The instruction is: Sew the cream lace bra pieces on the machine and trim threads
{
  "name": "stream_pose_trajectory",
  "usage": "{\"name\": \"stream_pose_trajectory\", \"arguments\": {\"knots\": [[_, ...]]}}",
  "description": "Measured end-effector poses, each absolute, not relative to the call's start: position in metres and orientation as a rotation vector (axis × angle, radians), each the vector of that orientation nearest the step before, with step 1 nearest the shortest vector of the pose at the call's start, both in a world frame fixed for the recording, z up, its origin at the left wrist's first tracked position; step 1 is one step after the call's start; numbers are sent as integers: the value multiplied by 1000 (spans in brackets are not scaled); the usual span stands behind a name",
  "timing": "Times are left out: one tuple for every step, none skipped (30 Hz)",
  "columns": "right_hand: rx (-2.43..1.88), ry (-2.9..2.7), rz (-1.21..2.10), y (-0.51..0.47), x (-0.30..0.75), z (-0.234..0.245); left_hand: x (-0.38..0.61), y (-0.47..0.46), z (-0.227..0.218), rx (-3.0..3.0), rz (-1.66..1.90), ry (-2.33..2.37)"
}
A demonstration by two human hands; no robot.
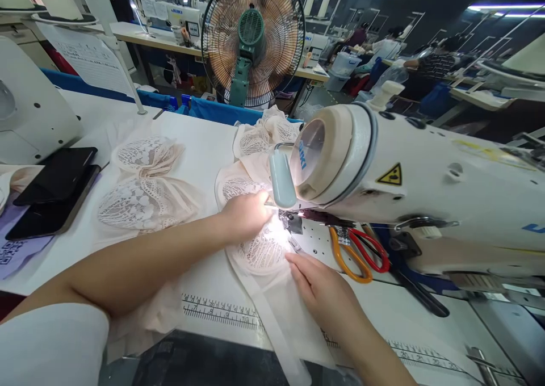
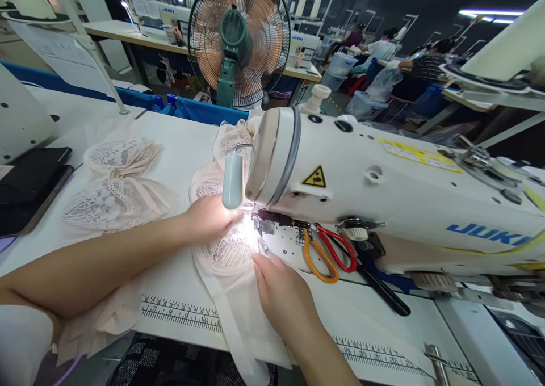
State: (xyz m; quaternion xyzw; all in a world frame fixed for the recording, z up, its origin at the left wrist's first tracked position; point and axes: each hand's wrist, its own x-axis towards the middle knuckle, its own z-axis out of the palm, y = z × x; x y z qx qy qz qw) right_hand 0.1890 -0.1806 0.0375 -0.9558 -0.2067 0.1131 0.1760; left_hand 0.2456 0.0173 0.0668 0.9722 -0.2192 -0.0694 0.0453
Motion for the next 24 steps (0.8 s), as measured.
{"name": "stream_pose_trajectory", "arguments": {"knots": [[-2733, -628, 359, -185, 187, 38, 241, 19, 70, 2981, -241, -708], [-2755, -668, 401, -189, 185, 38, 235, 20, 73, 2991, -284, -748], [-2776, -701, 440, -193, 183, 38, 230, 22, 75, 2999, -333, -782], [-2799, -726, 471, -195, 182, 38, 225, 23, 76, 3005, -381, -797], [-2822, -744, 491, -196, 182, 38, 220, 25, 76, 3009, -426, -793], [-2842, -757, 499, -196, 182, 39, 217, 26, 75, 3010, -471, -767], [-2857, -768, 503, -196, 183, 39, 215, 28, 73, 3010, -513, -726], [-2868, -778, 508, -194, 184, 40, 214, 30, 72, 3008, -552, -675], [-2879, -785, 511, -192, 186, 41, 214, 32, 70, 3008, -587, -622], [-2890, -787, 507, -190, 188, 42, 216, 33, 69, 3010, -611, -575], [-2900, -789, 499, -187, 191, 43, 218, 35, 69, 3016, -626, -534], [-2909, -790, 485, -185, 193, 44, 221, 37, 69, 3021, -634, -499], [-2917, -788, 474, -182, 196, 45, 225, 39, 69, 3025, -636, -470], [-2921, -780, 467, -180, 198, 46, 228, 40, 70, 3023, -639, -449], [-2927, -766, 473, -177, 201, 47, 232, 41, 71, 3018, -645, -438], [-2933, -754, 487, -174, 203, 48, 236, 42, 73, 3011, -651, -436], [-2944, -743, 507, -171, 206, 49, 240, 43, 75, 3006, -658, -440], [-2962, -729, 533, -168, 208, 51, 243, 44, 76, 3002, -662, -449], [-2984, -715, 564, -165, 210, 53, 247, 44, 78, 2999, -664, -459], [-3007, -697, 607, -162, 212, 56, 250, 45, 80, 2995, -663, -473], [-3023, -677, 656, -159, 213, 59, 254, 45, 81, 2990, -655, -489], [-3033, -658, 702, -156, 214, 62, 257, 46, 82, 2984, -647, -511], [-3037, -639, 743, -154, 215, 65, 261, 46, 83, 2976, -640, -536], [-3037, -628, 770, -151, 216, 67, 264, 47, 83, 2968, -630, -562]]}}
